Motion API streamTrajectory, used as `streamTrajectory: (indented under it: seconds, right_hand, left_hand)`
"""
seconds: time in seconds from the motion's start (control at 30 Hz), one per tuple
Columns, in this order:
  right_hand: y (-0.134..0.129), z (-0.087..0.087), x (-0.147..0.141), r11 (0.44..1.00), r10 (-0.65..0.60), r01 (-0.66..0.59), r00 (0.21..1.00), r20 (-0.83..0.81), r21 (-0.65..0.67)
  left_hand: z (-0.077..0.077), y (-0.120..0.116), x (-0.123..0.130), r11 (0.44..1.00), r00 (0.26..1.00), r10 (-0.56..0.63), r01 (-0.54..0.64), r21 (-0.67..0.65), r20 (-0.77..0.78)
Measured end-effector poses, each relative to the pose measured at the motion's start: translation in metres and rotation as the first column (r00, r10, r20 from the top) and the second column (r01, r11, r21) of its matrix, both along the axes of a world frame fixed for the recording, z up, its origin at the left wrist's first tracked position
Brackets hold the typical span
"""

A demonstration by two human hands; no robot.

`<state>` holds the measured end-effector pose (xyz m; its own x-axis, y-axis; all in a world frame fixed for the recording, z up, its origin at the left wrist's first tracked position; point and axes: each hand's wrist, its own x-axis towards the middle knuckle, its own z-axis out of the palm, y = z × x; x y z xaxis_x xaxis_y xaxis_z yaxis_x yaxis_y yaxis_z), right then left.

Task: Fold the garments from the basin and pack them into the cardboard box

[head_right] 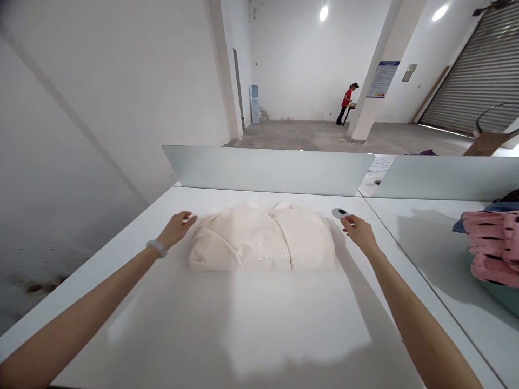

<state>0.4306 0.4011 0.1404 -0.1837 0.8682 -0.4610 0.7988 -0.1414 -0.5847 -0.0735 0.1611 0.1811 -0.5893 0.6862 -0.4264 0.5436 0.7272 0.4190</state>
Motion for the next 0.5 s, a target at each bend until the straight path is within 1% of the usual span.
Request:
streamTrajectory:
  seconds: [0.07,0.13,0.17,0.23,0.3,0.37,0.43,0.5]
  right_hand:
    - [-0.023,0.023,0.026,0.994,0.059,-0.060,0.998,-0.016,-0.088]
    - [-0.051,0.040,0.040,0.969,0.151,-0.155,0.988,-0.031,-0.195]
    - [-0.065,0.046,0.041,0.955,0.194,-0.198,0.980,-0.038,-0.223]
    - [-0.092,0.051,0.035,0.941,0.259,-0.263,0.965,-0.046,-0.213]
    - [-0.111,0.048,0.023,0.945,0.294,-0.299,0.954,-0.059,-0.133]
    - [-0.121,0.042,0.012,0.960,0.275,-0.278,0.959,-0.072,-0.038]
    - [-0.117,0.038,0.008,0.973,0.231,-0.232,0.967,-0.104,0.001]
    - [-0.102,0.038,0.012,0.980,0.196,-0.200,0.971,-0.137,-0.018]
  left_hand:
    - [0.024,-0.035,-0.003,0.997,0.993,0.032,-0.025,-0.068,0.114]
    - [0.044,-0.066,0.006,0.988,0.983,0.044,-0.016,-0.156,0.177]
    - [0.051,-0.078,0.015,0.985,0.977,0.042,-0.005,-0.174,0.209]
    - [0.060,-0.092,0.039,0.989,0.967,0.026,0.012,-0.148,0.255]
    - [0.060,-0.095,0.065,0.997,0.962,-0.006,0.027,-0.072,0.272]
    - [0.055,-0.090,0.085,0.999,0.969,-0.032,0.036,-0.014,0.243]
    - [0.049,-0.080,0.094,0.999,0.981,-0.026,0.022,0.024,0.190]
    - [0.048,-0.070,0.092,0.997,0.989,-0.004,-0.007,0.073,0.151]
